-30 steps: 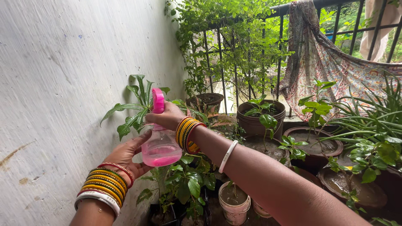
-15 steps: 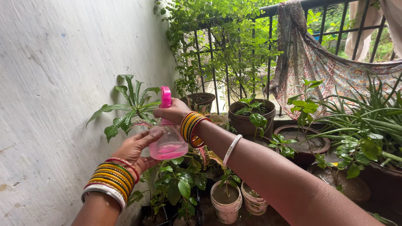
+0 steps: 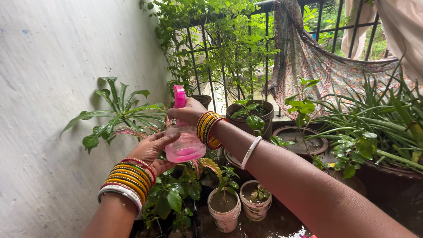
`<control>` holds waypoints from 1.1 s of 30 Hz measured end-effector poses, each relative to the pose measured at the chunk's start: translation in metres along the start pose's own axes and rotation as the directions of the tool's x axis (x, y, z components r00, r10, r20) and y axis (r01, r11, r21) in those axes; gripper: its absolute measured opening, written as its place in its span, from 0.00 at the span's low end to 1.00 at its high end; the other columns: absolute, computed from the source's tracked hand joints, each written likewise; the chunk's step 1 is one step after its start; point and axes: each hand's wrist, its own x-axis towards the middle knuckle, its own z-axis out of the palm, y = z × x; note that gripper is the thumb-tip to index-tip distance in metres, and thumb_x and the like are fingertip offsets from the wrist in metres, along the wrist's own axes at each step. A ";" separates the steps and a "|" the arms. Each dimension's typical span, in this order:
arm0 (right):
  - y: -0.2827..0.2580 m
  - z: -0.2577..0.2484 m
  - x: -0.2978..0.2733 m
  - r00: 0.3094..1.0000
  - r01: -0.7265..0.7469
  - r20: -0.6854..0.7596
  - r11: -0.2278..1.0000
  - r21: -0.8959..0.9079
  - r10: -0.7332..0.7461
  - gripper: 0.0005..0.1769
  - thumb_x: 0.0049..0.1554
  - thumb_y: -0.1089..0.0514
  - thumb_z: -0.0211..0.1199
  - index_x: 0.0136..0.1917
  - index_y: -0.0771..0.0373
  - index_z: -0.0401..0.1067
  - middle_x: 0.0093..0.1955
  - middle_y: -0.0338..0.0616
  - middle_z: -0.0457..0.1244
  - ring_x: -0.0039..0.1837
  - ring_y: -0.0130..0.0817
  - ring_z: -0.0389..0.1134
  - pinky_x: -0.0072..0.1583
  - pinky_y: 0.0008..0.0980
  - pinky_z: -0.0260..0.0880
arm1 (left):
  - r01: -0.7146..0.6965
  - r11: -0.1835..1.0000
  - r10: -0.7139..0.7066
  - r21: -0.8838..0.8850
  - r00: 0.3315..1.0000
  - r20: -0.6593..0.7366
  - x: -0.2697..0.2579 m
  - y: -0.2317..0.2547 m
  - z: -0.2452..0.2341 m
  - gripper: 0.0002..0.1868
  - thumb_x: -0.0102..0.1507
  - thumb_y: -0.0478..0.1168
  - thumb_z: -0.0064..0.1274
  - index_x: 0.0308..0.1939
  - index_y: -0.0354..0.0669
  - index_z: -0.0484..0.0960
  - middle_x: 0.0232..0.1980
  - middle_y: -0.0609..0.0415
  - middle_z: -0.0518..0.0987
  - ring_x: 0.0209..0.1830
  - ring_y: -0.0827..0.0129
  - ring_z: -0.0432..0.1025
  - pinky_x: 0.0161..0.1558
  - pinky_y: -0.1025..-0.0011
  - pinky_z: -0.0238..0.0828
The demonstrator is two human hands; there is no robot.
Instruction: The person waters various potted plants on a balcony using a spray bottle, moving the bottle to reach different plants and leaves.
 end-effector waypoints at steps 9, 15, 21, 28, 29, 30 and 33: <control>0.024 -0.022 -0.007 0.998 0.038 0.047 0.992 -0.122 -0.032 0.24 0.42 0.43 0.69 0.46 0.63 0.77 0.41 0.43 0.71 0.44 0.32 0.71 0.51 0.33 0.73 | 0.012 0.979 -0.013 -0.205 1.000 -0.006 0.018 -0.032 0.039 0.28 0.54 0.33 0.64 0.57 0.41 0.73 0.54 0.45 0.81 0.51 0.52 0.80 0.49 0.44 0.82; 0.050 -0.029 -0.014 0.968 0.124 0.230 0.989 -0.077 -0.104 0.24 0.44 0.48 0.70 0.52 0.60 0.75 0.45 0.40 0.70 0.47 0.29 0.71 0.54 0.32 0.73 | 0.055 0.938 -0.047 -0.342 0.998 0.032 0.019 -0.066 0.067 0.31 0.53 0.30 0.64 0.57 0.39 0.69 0.52 0.39 0.81 0.50 0.46 0.80 0.45 0.39 0.78; 0.059 -0.033 -0.029 0.885 0.122 0.465 0.969 -0.213 -0.009 0.25 0.44 0.48 0.68 0.54 0.58 0.77 0.47 0.38 0.71 0.48 0.28 0.71 0.55 0.31 0.73 | 0.116 0.961 -0.146 -0.251 0.984 -0.102 0.025 -0.105 0.095 0.48 0.49 0.39 0.70 0.67 0.45 0.56 0.61 0.36 0.77 0.51 0.43 0.80 0.44 0.42 0.81; 0.046 -0.031 -0.040 0.808 0.220 0.582 0.869 -0.442 0.091 0.33 0.43 0.41 0.68 0.57 0.62 0.77 0.49 0.42 0.72 0.50 0.32 0.73 0.55 0.31 0.72 | 0.219 0.924 -0.260 -0.312 0.961 -0.095 0.020 -0.127 0.124 0.48 0.45 0.55 0.70 0.68 0.53 0.69 0.61 0.52 0.76 0.55 0.51 0.73 0.47 0.42 0.73; 0.044 -0.030 -0.040 0.777 0.255 0.621 0.848 -0.464 0.106 0.35 0.43 0.40 0.69 0.58 0.62 0.75 0.50 0.41 0.71 0.50 0.33 0.72 0.55 0.31 0.73 | 0.219 0.924 -0.260 -0.313 0.961 -0.094 0.020 -0.128 0.126 0.48 0.45 0.55 0.70 0.68 0.53 0.69 0.61 0.52 0.76 0.55 0.51 0.73 0.47 0.42 0.73; 0.042 -0.029 -0.040 0.777 0.255 0.620 0.848 -0.465 0.106 0.35 0.43 0.40 0.69 0.58 0.62 0.75 0.50 0.41 0.71 0.50 0.33 0.72 0.55 0.31 0.73 | 0.229 0.923 -0.277 -0.310 0.953 -0.120 0.021 -0.129 0.128 0.45 0.46 0.57 0.69 0.65 0.52 0.71 0.59 0.51 0.78 0.53 0.53 0.75 0.46 0.46 0.74; 0.034 -0.024 -0.039 0.811 0.257 0.558 0.747 -0.614 0.179 0.35 0.43 0.39 0.70 0.57 0.63 0.76 0.50 0.43 0.69 0.49 0.34 0.71 0.54 0.34 0.72 | 0.187 0.921 -0.243 -0.343 0.961 -0.130 0.025 -0.130 0.125 0.39 0.50 0.57 0.67 0.61 0.46 0.75 0.54 0.48 0.82 0.47 0.53 0.78 0.41 0.53 0.73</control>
